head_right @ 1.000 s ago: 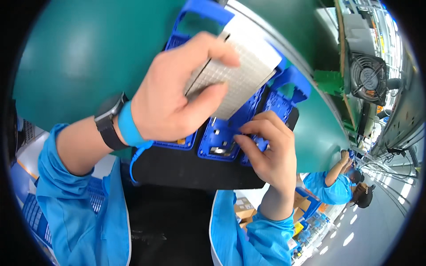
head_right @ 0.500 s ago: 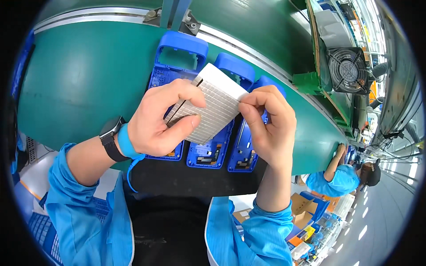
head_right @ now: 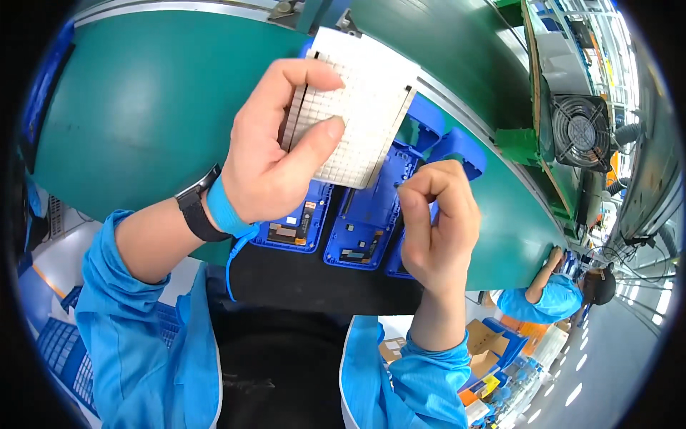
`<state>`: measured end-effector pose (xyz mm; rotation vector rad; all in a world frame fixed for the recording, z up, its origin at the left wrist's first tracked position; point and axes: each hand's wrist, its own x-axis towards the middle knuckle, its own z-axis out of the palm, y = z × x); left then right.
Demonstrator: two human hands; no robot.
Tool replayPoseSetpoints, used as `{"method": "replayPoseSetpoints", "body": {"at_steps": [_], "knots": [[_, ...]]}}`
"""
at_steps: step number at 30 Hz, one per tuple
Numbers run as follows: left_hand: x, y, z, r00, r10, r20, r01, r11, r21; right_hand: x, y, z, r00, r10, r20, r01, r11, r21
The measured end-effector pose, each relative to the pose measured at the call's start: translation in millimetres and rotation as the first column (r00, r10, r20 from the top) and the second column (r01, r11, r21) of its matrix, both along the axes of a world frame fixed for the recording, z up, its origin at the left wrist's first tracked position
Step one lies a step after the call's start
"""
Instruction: Assembling internal components into blue plastic device housings on an electronics production line.
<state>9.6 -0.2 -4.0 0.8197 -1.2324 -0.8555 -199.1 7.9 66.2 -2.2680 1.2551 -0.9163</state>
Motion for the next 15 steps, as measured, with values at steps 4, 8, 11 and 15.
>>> {"method": "replayPoseSetpoints", "body": {"at_steps": [4,8,11,15], "knots": [[9.3,-14.6,-1.9,0.988,0.149,0.047,-0.139,0.977,-0.163,19.2,7.2,-7.9,0.959,0.283,-0.028,-0.267,0.932,0.246],[34.4,-57.7,9.3,0.900,0.433,-0.051,-0.343,0.633,-0.694,48.7,2.0,-24.0,0.913,0.401,-0.074,-0.359,0.876,0.321],[30.2,-40.5,0.8,0.878,0.472,0.075,-0.433,0.851,-0.297,55.4,-3.6,-28.7,0.891,0.396,-0.221,-0.324,0.898,0.298],[26.3,-40.0,-5.2,0.656,0.687,0.313,-0.497,0.705,-0.506,68.1,2.0,-29.3,0.854,0.462,-0.240,-0.384,0.870,0.309]]}}
